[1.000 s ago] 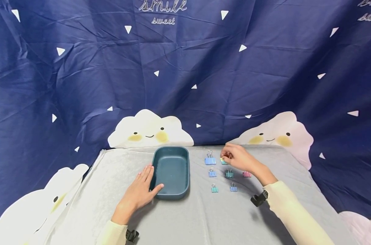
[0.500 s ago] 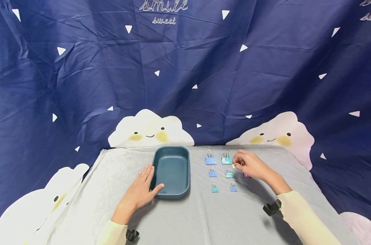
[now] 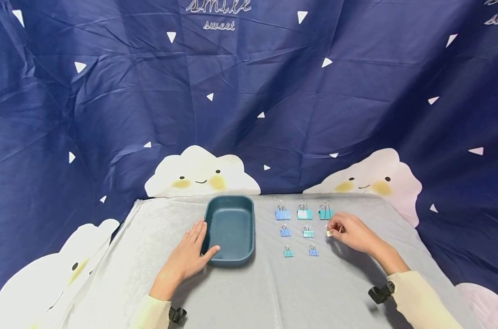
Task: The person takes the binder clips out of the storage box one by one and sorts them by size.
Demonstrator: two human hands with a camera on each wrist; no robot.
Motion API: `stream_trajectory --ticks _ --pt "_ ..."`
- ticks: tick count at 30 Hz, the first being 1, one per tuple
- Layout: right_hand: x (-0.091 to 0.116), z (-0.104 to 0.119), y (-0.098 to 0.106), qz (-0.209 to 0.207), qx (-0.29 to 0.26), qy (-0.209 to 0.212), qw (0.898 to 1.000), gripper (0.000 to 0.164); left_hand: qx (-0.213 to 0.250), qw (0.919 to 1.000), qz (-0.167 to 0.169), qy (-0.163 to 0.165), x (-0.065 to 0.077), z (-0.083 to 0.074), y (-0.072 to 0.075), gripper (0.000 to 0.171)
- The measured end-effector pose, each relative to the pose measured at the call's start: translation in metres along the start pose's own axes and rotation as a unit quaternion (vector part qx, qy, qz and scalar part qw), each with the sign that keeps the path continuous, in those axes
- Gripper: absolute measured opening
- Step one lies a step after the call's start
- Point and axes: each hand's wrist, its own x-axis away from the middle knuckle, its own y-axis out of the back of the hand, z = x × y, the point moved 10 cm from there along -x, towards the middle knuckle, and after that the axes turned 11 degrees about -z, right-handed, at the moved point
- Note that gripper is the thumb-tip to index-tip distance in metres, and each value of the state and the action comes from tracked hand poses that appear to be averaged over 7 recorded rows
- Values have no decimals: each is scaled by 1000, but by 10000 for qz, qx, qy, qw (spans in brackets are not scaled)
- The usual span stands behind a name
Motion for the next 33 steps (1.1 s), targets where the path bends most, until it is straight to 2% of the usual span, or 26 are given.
stream_trajectory --ticks 10,16,23,27,33 --pt "21 -15 -3 125 -52 -332 9994 17 66 9996 -250 -59 2 -4 8 93" --pt "35 -25 -8 263 -75 -678 9973 17 75 9997 -225 -67 2 -5 7 93" --pt "50 -30 -16 288 -317 -713 9965 15 109 9996 -267 -56 3 -4 7 93" --pt "55 -32 -20 254 -419 -673 9965 14 107 9998 -166 -16 2 -2 5 94" --pt "58 -40 -25 255 -391 -891 9949 12 75 9999 49 73 1 1 2 97"
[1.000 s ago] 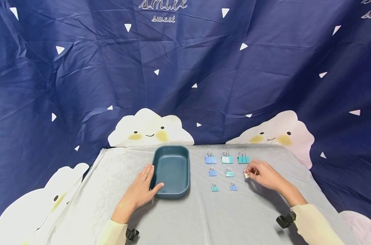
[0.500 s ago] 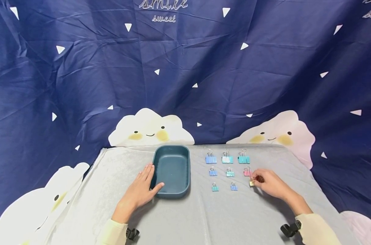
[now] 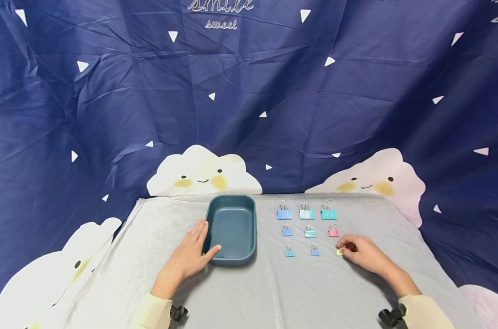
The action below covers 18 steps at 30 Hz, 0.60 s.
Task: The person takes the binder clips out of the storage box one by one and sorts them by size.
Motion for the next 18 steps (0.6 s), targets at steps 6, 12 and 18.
stream_trajectory --ticks 6,12,18 --pt "1 0 0 -79 -117 21 9999 13 13 9998 -183 -77 0 -2 3 96" --pt "3 0 1 -181 -114 34 9998 15 61 9999 -130 -68 0 -2 2 96" --pt "2 2 1 -196 -155 45 9997 15 106 9998 -157 -62 0 -2 2 95"
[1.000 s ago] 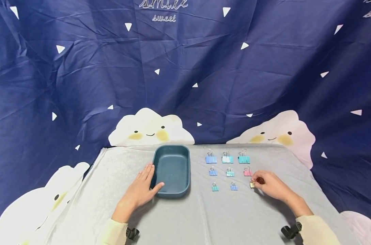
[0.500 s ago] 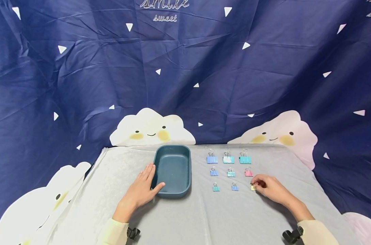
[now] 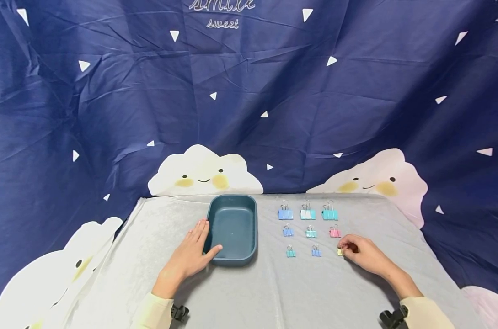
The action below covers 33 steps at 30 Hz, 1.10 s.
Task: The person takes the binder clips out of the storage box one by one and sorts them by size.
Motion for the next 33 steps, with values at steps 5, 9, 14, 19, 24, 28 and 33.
stream_trajectory --ticks 5,9,14,19,24,28,33 --pt "1 -3 1 -39 -18 -36 10000 15 -6 10000 26 -9 -1 -1 0 94" --pt "2 -5 2 -72 -68 -111 9999 17 40 10000 74 2 -2 -2 0 95" --pt "4 -7 6 -119 -191 -215 9995 21 154 9998 132 34 -4 -1 0 94" --pt "2 -8 12 -180 -176 -303 9992 20 464 9983 243 250 -5 2 -1 91" --pt "-5 -6 21 -346 -177 -437 9983 13 596 9977 -79 308 -10 6 8 81" --pt "-14 2 27 -559 -42 -362 9978 6 300 9959 -856 0 -17 5 22 70" --pt "-23 20 30 -782 442 -79 9959 9 -326 9768 -2025 -620 -20 -1 44 43"
